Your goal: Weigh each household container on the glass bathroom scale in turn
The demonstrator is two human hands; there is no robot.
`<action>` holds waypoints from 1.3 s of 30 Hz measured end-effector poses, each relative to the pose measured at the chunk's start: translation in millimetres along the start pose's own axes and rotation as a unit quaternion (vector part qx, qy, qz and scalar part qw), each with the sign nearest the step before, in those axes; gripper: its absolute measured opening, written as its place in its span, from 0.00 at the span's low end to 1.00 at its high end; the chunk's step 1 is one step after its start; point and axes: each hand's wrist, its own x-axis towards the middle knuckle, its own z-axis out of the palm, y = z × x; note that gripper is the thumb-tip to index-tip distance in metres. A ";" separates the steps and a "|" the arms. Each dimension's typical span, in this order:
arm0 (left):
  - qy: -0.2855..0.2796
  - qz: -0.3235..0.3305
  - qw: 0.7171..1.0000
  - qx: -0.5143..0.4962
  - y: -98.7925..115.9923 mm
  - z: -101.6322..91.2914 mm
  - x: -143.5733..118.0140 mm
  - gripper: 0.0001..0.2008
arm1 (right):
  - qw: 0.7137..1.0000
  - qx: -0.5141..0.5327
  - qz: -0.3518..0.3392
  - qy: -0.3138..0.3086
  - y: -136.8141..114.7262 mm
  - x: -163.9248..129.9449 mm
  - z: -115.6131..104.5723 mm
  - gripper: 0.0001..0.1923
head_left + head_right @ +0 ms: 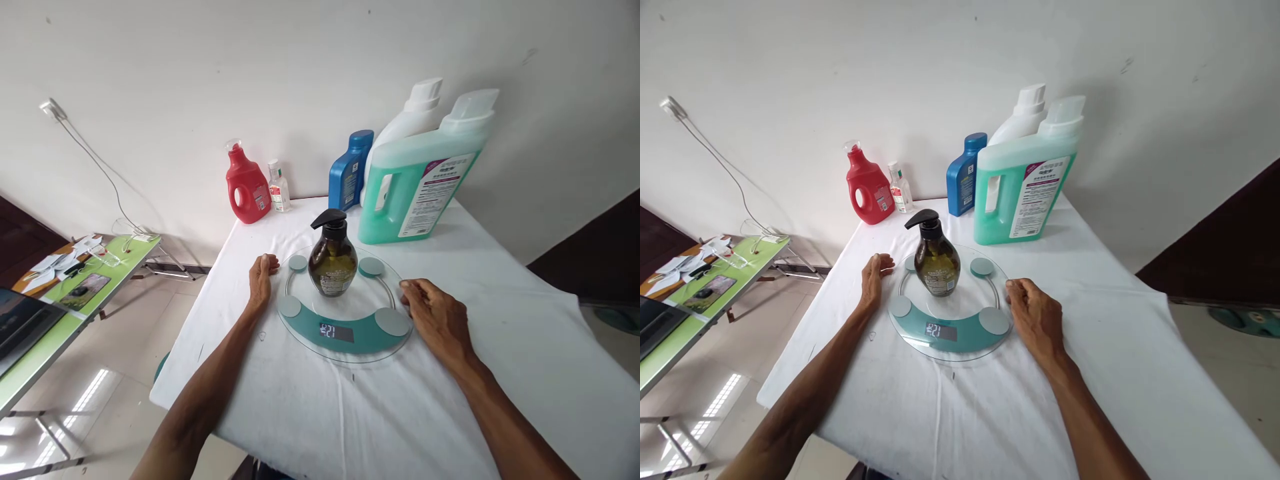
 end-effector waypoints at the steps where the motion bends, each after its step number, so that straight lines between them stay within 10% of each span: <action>1: -0.009 0.005 1.000 0.012 -0.3 1.2 -0.7 0.41 | 1.000 -0.002 0.001 0.000 -0.3 0.1 0.0 0.20; 39: -0.046 0.026 0.997 0.059 -7.0 -2.2 0.4 0.39 | 1.000 -0.028 -0.001 -0.001 -6.0 -2.5 -0.4 0.20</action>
